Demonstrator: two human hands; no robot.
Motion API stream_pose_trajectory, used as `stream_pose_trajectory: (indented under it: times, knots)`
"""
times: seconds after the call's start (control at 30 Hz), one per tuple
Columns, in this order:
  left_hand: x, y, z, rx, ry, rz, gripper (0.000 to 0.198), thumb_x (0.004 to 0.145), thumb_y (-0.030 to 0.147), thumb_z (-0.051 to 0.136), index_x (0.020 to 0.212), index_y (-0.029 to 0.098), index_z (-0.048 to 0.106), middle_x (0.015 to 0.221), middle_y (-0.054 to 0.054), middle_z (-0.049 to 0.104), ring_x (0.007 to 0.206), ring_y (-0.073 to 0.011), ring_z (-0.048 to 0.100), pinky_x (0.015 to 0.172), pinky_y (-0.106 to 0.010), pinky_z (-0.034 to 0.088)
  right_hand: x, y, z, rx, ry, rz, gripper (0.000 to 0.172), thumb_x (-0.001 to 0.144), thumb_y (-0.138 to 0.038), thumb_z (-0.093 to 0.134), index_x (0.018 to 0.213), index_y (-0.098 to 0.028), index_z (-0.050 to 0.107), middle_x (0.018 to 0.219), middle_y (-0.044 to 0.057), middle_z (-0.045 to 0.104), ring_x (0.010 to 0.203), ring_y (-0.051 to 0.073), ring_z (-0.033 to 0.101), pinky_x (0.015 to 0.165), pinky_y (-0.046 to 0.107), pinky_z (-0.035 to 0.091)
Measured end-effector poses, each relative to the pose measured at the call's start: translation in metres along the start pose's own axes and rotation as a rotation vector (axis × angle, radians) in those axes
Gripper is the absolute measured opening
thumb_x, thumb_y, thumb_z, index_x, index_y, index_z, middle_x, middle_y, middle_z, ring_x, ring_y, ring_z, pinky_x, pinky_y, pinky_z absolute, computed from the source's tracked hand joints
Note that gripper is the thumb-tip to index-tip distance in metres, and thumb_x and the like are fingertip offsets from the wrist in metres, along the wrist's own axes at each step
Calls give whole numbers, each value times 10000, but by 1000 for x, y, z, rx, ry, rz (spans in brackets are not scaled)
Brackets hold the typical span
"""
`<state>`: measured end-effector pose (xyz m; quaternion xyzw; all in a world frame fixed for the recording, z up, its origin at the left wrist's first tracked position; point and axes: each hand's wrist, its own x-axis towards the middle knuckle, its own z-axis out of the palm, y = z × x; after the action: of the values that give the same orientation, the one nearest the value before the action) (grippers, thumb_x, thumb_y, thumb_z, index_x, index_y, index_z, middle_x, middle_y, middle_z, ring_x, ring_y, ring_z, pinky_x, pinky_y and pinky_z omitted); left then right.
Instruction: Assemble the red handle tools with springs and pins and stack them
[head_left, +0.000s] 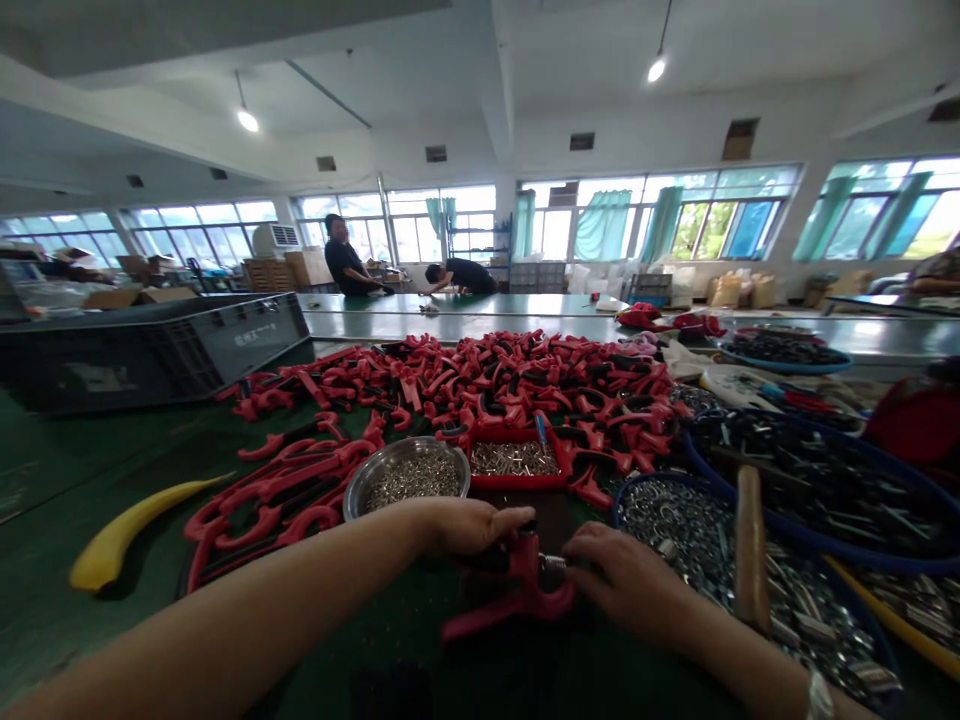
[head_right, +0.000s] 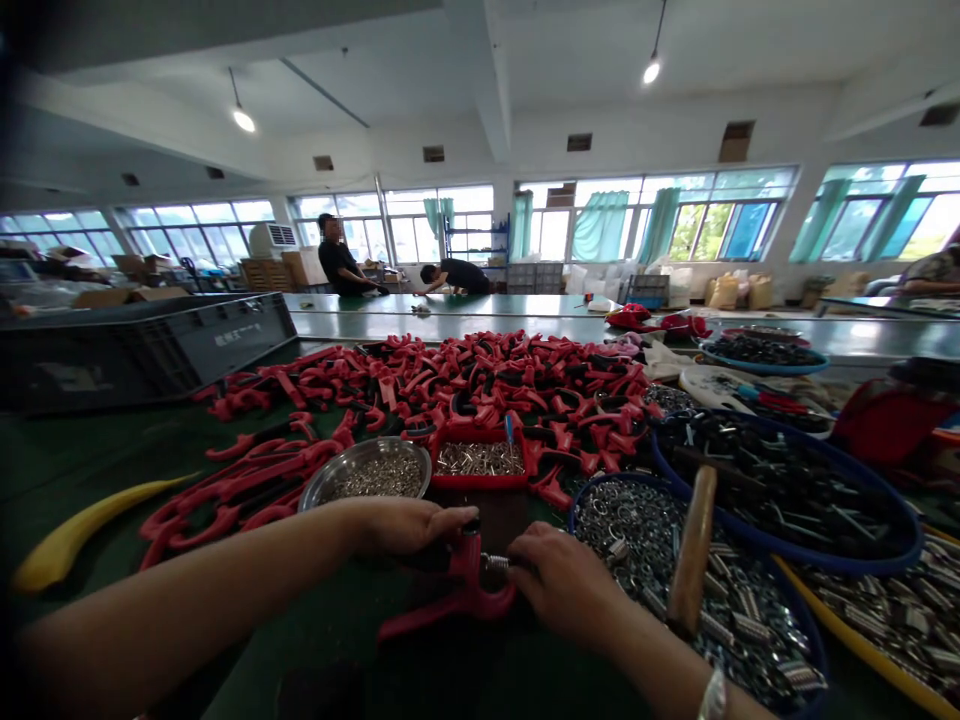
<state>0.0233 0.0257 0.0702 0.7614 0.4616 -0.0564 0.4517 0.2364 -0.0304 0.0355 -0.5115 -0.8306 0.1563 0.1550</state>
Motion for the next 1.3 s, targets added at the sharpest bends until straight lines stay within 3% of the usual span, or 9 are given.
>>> stream_pose_trajectory:
  times: [0.1, 0.17, 0.4, 0.5, 0.6, 0.73, 0.97, 1.13, 1.3]
  knots:
    - [17, -14, 1, -28, -36, -15, 694, 672, 783, 301, 765, 172, 617, 596, 32, 484, 512, -103, 409, 498, -224, 344, 13, 8, 6, 27, 10, 60, 189, 813, -278, 503, 841, -214, 679, 828, 49, 621, 805, 178, 568, 738, 277, 412]
    - [21, -20, 7, 105, 31, -4, 591, 656, 730, 435, 737, 174, 618, 593, 29, 500, 523, -110, 430, 493, -226, 335, 19, 15, 13, 45, 20, 96, 181, 803, -292, 521, 837, -222, 685, 819, 41, 625, 792, 171, 572, 722, 267, 413]
    - [5, -18, 40, 416, 637, -7, 340, 713, 526, 552, 787, 199, 608, 872, -45, 574, 844, -219, 533, 724, -312, 396, 20, 18, 25, 23, 86, 201, 147, 776, -321, 553, 768, -225, 664, 805, 23, 628, 769, 174, 577, 680, 272, 414]
    - [2, -23, 48, 370, 720, 56, 251, 789, 433, 502, 862, 217, 608, 905, -38, 582, 871, -205, 542, 759, -320, 416, 26, 12, 15, -39, 112, 224, 127, 761, -315, 569, 719, -221, 642, 768, 19, 633, 741, 184, 583, 654, 279, 413]
    - [2, -31, 53, 273, 811, 153, 297, 831, 355, 450, 1065, 220, 572, 1120, -50, 553, 1041, -194, 497, 902, -322, 378, 48, 10, -1, -116, 199, 280, 217, 852, -331, 451, 823, -213, 630, 824, 41, 648, 791, 193, 590, 683, 292, 414]
    - [6, -38, 57, 246, 723, 159, 489, 807, 385, 463, 1252, 183, 468, 1302, -76, 467, 1175, -243, 422, 996, -383, 319, 103, 17, -15, -213, 316, 418, 269, 904, -317, 401, 1069, -155, 540, 973, 88, 613, 880, 201, 577, 765, 363, 435]
    - [11, -43, 55, 83, 691, 149, 538, 758, 430, 512, 1242, 198, 479, 1255, -49, 527, 1119, -217, 499, 958, -347, 379, 171, 32, -1, -181, 295, 485, 252, 851, -313, 543, 1037, -143, 552, 1026, 58, 579, 867, 180, 578, 748, 380, 485]
    - [12, -48, 54, -15, 678, 92, 655, 702, 494, 559, 1265, 178, 454, 1258, -75, 520, 1131, -240, 486, 965, -366, 367, 166, 24, -10, -52, 482, 429, 275, 855, -315, 525, 1069, -143, 523, 1026, 67, 574, 906, 199, 565, 797, 413, 454]
    - [12, -51, 55, -64, 666, 140, 586, 746, 454, 527, 1254, 169, 465, 1271, -77, 506, 1143, -222, 471, 979, -333, 348, 113, -2, -5, 203, 568, 280, 254, 829, -350, 501, 992, -155, 491, 912, 106, 613, 864, 240, 593, 780, 400, 471]
